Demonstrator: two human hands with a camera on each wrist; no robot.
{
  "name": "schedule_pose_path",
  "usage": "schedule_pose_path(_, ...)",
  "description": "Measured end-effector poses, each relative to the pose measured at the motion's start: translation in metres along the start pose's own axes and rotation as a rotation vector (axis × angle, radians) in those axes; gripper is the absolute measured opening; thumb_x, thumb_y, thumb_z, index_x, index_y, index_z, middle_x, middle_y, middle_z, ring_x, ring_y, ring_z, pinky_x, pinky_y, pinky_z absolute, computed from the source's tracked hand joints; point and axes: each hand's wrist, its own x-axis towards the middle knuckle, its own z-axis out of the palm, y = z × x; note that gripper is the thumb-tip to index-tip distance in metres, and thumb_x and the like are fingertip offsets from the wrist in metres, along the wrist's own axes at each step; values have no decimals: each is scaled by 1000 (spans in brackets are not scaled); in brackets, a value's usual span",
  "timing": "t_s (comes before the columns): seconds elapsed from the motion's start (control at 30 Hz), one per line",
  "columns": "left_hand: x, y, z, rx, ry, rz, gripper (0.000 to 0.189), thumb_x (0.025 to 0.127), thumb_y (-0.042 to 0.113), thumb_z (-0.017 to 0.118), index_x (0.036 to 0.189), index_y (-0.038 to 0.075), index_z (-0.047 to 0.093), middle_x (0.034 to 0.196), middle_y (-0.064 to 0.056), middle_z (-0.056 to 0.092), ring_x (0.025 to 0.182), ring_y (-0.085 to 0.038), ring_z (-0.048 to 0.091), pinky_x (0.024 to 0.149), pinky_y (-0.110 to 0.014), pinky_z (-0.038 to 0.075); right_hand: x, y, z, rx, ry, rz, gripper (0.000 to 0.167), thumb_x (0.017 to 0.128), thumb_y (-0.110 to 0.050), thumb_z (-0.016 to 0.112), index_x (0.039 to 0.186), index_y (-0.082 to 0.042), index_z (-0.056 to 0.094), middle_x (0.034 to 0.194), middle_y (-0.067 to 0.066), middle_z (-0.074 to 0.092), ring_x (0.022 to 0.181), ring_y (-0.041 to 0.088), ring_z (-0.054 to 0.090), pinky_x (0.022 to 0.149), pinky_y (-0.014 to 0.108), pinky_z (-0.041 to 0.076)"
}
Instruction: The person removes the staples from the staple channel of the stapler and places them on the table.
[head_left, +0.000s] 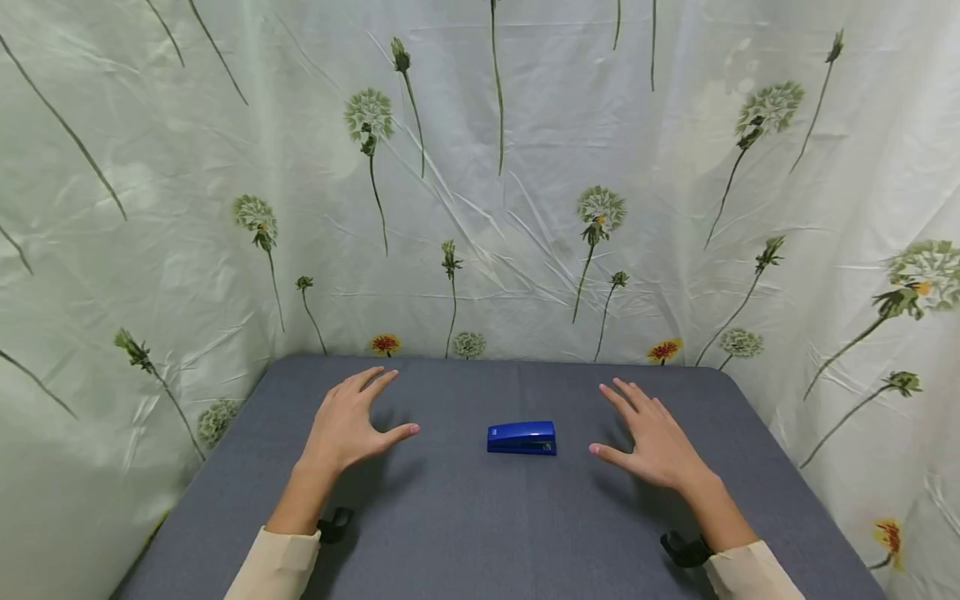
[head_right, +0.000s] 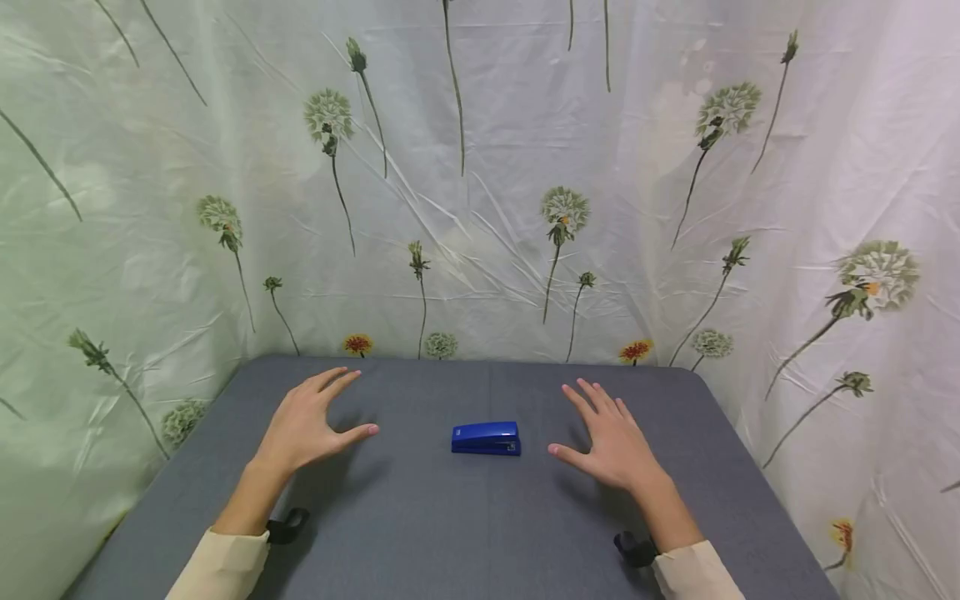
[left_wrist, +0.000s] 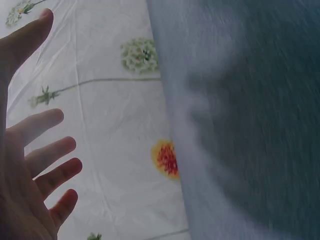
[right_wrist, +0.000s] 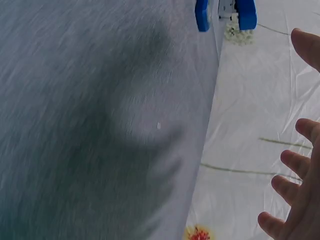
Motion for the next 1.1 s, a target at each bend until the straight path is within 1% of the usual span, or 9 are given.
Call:
schedule_pose_path(0.3, 17, 18, 16, -41, -13, 14, 95, 76, 81, 70, 150, 24, 55, 154, -11, 52, 141, -35, 49, 113, -64, 38, 21, -22, 20, 33, -22, -50, 95, 87, -66, 70, 161, -18, 36, 164, 15, 37, 151, 43, 34, 117, 69, 31)
schedule_pose_path(0.5, 28, 37, 28, -68, -29, 39, 93, 77, 80, 70, 149, 23, 56, 152, -10, 53, 141, -34, 49, 113, -63, 39, 27, -30, 33, 54, -26, -59, 94, 86, -68, 69, 160, -18, 40, 162, 14, 42, 148, 42, 40, 113, 67, 37)
schedule_pose_path(0.67, 35, 53, 39, -95, -39, 53, 92, 77, 79, 71, 149, 24, 57, 152, -9, 53, 140, -34, 50, 113, -61, 40, 29, -34, 41, 89, -38, -47, 92, 87, -68, 68, 159, -19, 41, 161, 13, 44, 145, 40, 44, 110, 67, 40)
schedule_pose_path(0.77, 39, 60, 45, -87, -51, 54, 92, 77, 80, 69, 149, 25, 57, 153, -8, 53, 140, -32, 51, 113, -60, 41, 31, -37, 46, 118, -46, -36, 91, 88, -68, 67, 159, -19, 41, 159, 13, 46, 144, 39, 45, 109, 67, 40)
schedule_pose_path(0.87, 43, 68, 52, -85, -69, 57, 90, 78, 80, 69, 148, 26, 57, 152, -7, 54, 140, -32, 51, 113, -59, 42, 34, -41, 52, 139, -68, -6, 91, 88, -70, 66, 160, -20, 40, 159, 12, 47, 145, 38, 46, 110, 67, 40)
schedule_pose_path(1.0, 46, 80, 64, -111, -90, 62, 83, 82, 73, 72, 147, 24, 58, 150, -8, 56, 139, -31, 51, 112, -58, 42, 37, -45, 60, 156, -97, 33, 90, 87, -69, 67, 159, -20, 42, 157, 12, 50, 143, 38, 48, 110, 67, 40)
schedule_pose_path(1.1, 46, 90, 73, -138, -114, 69, 75, 85, 68, 73, 145, 24, 60, 148, -7, 58, 138, -30, 52, 112, -56, 43, 38, -47, 65, 176, -101, 50, 88, 87, -66, 70, 156, -19, 45, 151, 11, 55, 137, 36, 53, 108, 65, 42)
